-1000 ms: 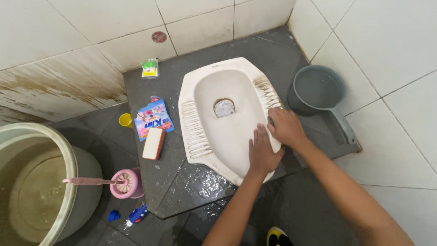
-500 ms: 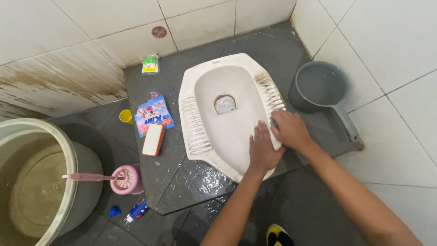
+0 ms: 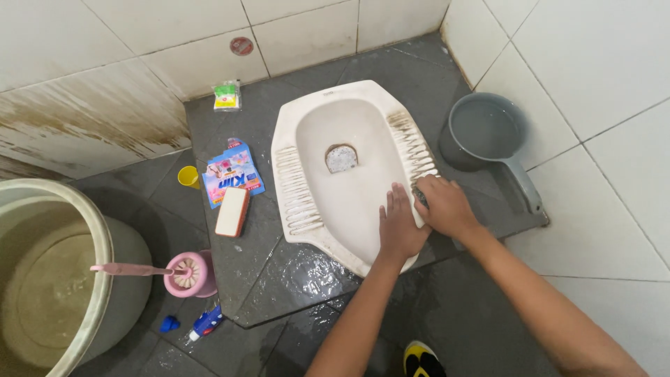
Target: Cleaning a squat toilet using a brush, scouring pad, soap, and water
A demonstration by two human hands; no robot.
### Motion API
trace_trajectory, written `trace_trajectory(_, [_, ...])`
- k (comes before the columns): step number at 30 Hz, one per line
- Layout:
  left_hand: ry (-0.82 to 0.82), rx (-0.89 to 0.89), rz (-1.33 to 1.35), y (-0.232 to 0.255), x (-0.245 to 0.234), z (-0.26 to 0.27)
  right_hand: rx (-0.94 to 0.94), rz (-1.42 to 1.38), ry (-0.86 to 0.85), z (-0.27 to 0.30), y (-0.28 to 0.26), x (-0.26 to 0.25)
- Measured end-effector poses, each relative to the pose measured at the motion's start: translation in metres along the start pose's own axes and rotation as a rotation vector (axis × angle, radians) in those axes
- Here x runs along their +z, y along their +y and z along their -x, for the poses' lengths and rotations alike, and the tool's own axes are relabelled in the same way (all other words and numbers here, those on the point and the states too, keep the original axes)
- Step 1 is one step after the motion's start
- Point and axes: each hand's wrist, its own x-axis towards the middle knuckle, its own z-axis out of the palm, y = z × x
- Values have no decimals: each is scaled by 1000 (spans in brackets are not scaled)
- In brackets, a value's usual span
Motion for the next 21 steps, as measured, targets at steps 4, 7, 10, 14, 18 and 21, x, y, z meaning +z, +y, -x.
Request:
trace_trajectory(4, [5,-2,25,2,1,0,-7,28,16,-24,-2,3])
trace_trajectory(7, [11,0,18,5,-4,0,-14,21,66,-54,5,4])
trace_trajectory(10, [-4,-2,-32,2,0,0,26,14,102,-61,2,-1])
trace_trajectory(14, [15,14,-28,-3,6,-3,-11,-36,32,-20,-7,-14])
trace_trajectory(18, [12,-8,-20,-7,12,-9,-49,-58,-10,9,-2,3])
trace_trajectory(21, [18,1,33,-3,4,-4,-41,11,-6,-24,6,11])
